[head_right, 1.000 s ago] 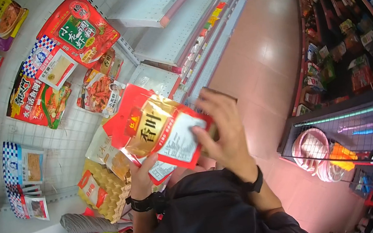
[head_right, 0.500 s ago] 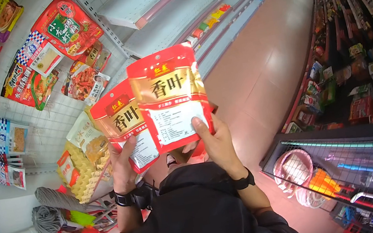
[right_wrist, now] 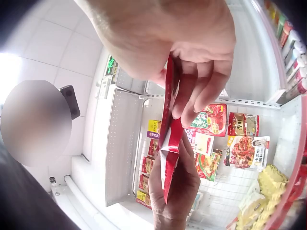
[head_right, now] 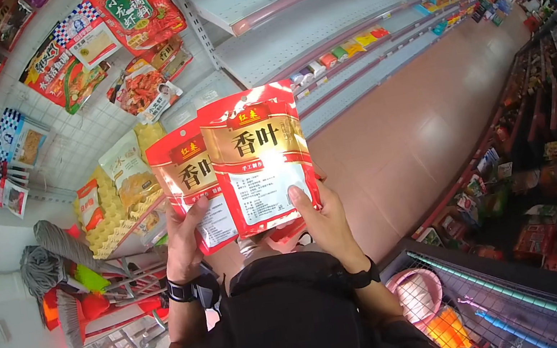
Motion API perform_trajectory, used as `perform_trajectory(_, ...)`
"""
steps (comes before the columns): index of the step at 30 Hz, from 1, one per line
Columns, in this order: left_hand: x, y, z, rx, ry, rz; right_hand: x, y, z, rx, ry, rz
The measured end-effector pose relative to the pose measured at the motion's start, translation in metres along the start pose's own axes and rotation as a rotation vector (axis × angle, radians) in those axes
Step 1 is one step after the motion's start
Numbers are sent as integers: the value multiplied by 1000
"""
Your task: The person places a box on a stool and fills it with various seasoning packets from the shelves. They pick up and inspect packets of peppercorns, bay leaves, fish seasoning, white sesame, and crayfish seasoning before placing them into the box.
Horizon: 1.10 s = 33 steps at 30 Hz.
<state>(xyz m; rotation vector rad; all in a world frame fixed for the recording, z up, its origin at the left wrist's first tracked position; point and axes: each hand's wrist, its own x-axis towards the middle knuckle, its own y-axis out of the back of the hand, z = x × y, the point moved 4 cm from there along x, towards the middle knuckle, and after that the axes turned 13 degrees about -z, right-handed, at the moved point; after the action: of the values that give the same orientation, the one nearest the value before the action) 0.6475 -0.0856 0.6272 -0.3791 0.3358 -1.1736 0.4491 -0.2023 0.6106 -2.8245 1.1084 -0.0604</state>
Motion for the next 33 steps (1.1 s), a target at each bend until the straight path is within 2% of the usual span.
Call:
perform_trajectory(7,9,5,-7,14,16,-37,1,8,3,-28,-17,-54)
perform_trajectory(14,32,9,-10,75,49,-106,8,14,13,-64,-39,26)
perform_trajectory(16,35,12,-8,18,86,-106,12,15,16,-75,39,40)
perform_trajectory(21,36,14,0,-141,105,-51,16,11,16,-31,4,22)
perform_trajectory(26,29,13,8,-43,83,-102,15,6,18,-62,10,36)
perform_trajectory(28,21,17,10,-63,67,-44,13,8,20,88,-95,108)
perform_trajectory(29,19,19,10,-62,48,-64,14,7,19,95,-8,151)
perform_trajectory(32,11,21,11,-47,8,-47,10,18,31,135,37,175)
perform_trajectory(33,9,20,10,-60,5,-35,11,24,40,70,63,275)
